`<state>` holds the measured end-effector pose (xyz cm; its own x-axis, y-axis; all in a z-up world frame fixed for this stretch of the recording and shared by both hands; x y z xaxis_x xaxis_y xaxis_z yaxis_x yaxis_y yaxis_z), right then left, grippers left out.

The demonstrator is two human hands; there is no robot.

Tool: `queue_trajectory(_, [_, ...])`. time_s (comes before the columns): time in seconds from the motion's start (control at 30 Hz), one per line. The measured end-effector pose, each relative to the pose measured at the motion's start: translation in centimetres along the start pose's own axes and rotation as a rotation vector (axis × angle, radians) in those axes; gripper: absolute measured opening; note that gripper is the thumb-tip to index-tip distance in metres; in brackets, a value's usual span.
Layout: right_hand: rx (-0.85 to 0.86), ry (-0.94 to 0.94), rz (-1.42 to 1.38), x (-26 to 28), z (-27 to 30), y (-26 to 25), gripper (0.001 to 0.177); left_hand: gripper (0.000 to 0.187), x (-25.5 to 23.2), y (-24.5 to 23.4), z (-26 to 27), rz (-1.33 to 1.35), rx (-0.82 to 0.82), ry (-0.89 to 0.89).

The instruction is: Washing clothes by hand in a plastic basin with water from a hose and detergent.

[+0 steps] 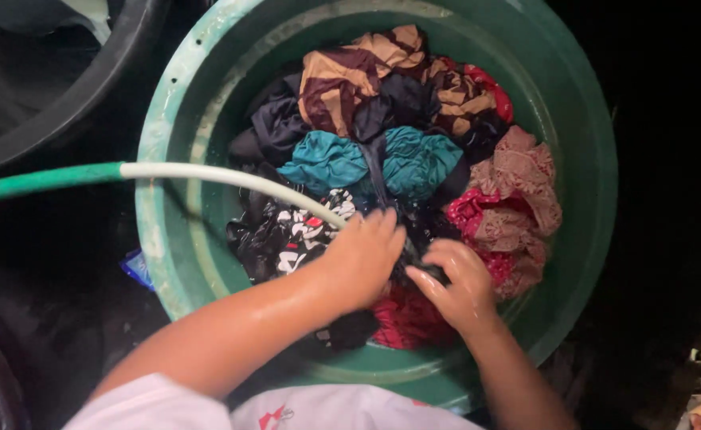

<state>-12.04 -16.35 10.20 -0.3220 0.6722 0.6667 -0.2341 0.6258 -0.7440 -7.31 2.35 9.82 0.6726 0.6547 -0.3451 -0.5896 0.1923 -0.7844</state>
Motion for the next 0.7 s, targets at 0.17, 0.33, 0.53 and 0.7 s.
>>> queue_trajectory(0.17, [0.141,0.089,0.131,0.5,-0.8,2.9,0.039,0.084,0.4,1.3,4.2,0.046,0.298,-0.11])
queue_trajectory(0.33, [0.27,0.181,0.44,-4.8,-4.9,9.2,0.055,0.121,2.0,4.7,4.6,-0.03,0.16,-0.025])
queue_trajectory(0.53, [0.261,0.203,0.54,-9.4,-8.2,11.2,0.049,0.11,4.7,5.4,6.2,0.133,-0.058,0.039])
queue_trajectory(0.7, [0.192,0.181,0.552,-12.5,-9.4,12.3,0.047,0.116,5.2,6.4,6.3,0.215,-0.035,0.063])
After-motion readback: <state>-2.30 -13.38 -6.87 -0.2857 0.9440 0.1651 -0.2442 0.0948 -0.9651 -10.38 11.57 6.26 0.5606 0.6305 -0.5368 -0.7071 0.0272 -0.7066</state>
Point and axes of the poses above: each hand's wrist, its own z-axis away from the middle knuckle, its own y-axis out of the palm, x = y × z, the point moved 2 cm from there along -z, towards the middle knuckle, and after that the axes turned 15 degrees about x, right-handed, at the moved point
